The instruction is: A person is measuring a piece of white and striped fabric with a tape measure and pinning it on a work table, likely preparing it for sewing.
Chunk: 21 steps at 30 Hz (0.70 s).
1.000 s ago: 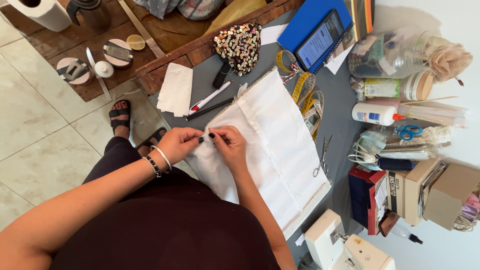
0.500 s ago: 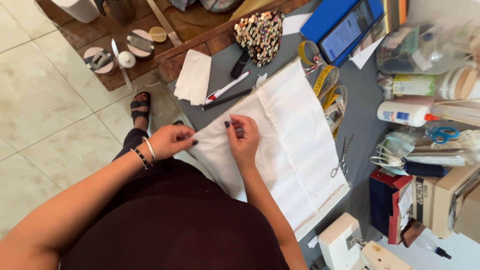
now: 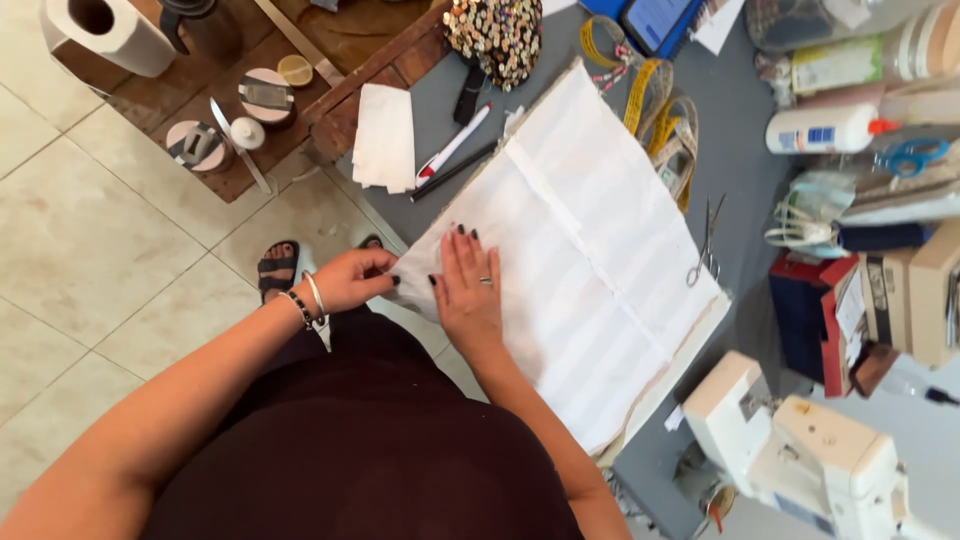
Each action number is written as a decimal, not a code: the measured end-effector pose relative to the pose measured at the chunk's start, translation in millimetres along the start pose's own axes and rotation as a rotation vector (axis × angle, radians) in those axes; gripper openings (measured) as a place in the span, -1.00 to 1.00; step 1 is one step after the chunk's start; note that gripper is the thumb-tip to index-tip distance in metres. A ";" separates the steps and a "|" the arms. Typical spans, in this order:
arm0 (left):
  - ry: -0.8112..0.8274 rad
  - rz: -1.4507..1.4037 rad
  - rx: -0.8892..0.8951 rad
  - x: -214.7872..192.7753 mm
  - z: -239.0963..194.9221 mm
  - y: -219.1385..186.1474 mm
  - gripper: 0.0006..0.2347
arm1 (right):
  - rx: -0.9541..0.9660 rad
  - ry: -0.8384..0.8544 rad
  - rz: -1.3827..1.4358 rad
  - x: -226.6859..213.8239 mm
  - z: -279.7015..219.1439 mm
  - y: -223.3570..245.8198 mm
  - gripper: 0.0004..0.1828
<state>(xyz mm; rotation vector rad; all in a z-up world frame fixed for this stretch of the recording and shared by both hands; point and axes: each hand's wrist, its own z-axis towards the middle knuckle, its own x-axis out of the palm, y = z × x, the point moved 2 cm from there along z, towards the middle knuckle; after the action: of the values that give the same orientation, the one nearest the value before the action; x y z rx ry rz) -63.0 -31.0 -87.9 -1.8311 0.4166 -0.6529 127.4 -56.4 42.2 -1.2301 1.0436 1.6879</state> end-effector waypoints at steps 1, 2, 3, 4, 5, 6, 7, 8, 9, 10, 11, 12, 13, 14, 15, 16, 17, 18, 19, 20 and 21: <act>0.015 -0.001 -0.004 1.0 -1.1 2.4 -0.86 | 0.015 0.002 -0.005 1.9 -7.1 6.2 -0.43; 0.034 -0.033 -0.016 2.7 -2.3 5.0 -0.86 | -0.004 -0.007 -0.034 3.3 -14.4 13.0 -0.43; 0.058 -0.058 -0.023 1.3 0.6 6.1 -0.86 | -0.019 -0.025 -0.068 6.0 -18.8 18.8 -0.43; 0.079 -0.052 -0.022 1.3 1.2 7.8 -0.86 | -0.001 -0.031 -0.077 6.6 -21.4 24.0 -0.43; 0.087 -0.104 -0.038 2.2 -0.3 9.9 -0.85 | -0.043 -0.029 -0.099 7.0 -24.9 30.7 -0.44; 0.095 -0.156 -0.055 4.0 -1.7 11.6 -0.84 | -0.084 -0.026 -0.122 6.8 -28.6 36.9 -0.45; 0.120 -0.146 -0.052 2.7 -4.2 12.0 -0.84 | -0.063 -0.037 -0.135 7.5 -32.8 41.4 -0.45; 0.103 -0.189 -0.079 1.5 -5.9 12.4 -0.84 | -0.072 -0.023 -0.115 7.9 -37.0 45.6 -0.45; 0.086 -0.231 -0.104 0.9 -6.1 12.1 -0.83 | -0.081 -0.011 -0.095 7.8 -40.5 48.2 -0.44; 0.110 -0.221 -0.101 3.1 -8.7 2.6 -0.83 | -0.062 -0.022 -0.108 8.3 -43.5 49.7 -0.44; 0.059 -0.193 -0.099 4.8 -9.7 -7.0 -0.82 | -0.094 -0.029 -0.001 8.1 -47.3 51.3 -0.52; 0.008 -0.165 -0.096 7.2 -10.2 -17.4 -0.80 | -0.127 -0.037 0.106 7.0 -50.7 52.2 -0.60; 0.047 -0.151 -0.076 4.2 -10.0 -9.8 -0.80 | -0.105 -0.060 0.073 -5.3 -50.2 48.0 -0.60; 0.034 -0.063 -0.093 -0.6 -8.3 -1.7 -0.81 | 0.016 -0.049 0.210 -17.3 -49.5 41.9 -0.66; 0.006 0.019 -0.108 -3.0 -8.5 7.4 -0.81 | 0.124 -0.035 0.354 -30.3 -51.0 35.1 -0.73; 0.030 0.026 -0.087 -2.3 -5.6 16.3 -0.81 | 0.133 -0.055 0.330 -38.1 -55.0 6.8 -0.73; -0.013 0.047 -0.084 -3.5 -4.9 26.5 -0.81 | 0.239 -0.073 0.352 -45.1 -59.6 -22.9 -0.71; -0.056 0.069 -0.081 -5.7 -2.9 37.2 -0.81 | 0.345 -0.093 0.376 -52.2 -64.2 -52.7 -0.69; -0.055 0.072 -0.060 -4.7 -3.6 29.1 -0.81 | 0.333 -0.107 0.364 -61.6 -63.2 -87.8 -0.69; -0.067 0.080 -0.074 -4.1 -3.4 22.3 -0.83 | 0.417 -0.151 0.296 -71.8 -62.4 -125.4 -0.69; -0.081 0.086 -0.095 -1.2 -6.8 16.7 -0.84 | 0.503 -0.189 0.233 -82.9 -63.8 -162.3 -0.67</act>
<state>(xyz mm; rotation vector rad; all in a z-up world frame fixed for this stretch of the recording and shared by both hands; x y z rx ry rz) -67.6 -41.1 -102.1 -1.9113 0.4765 -0.5062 315.7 -68.4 83.1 -0.6341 1.4228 1.5398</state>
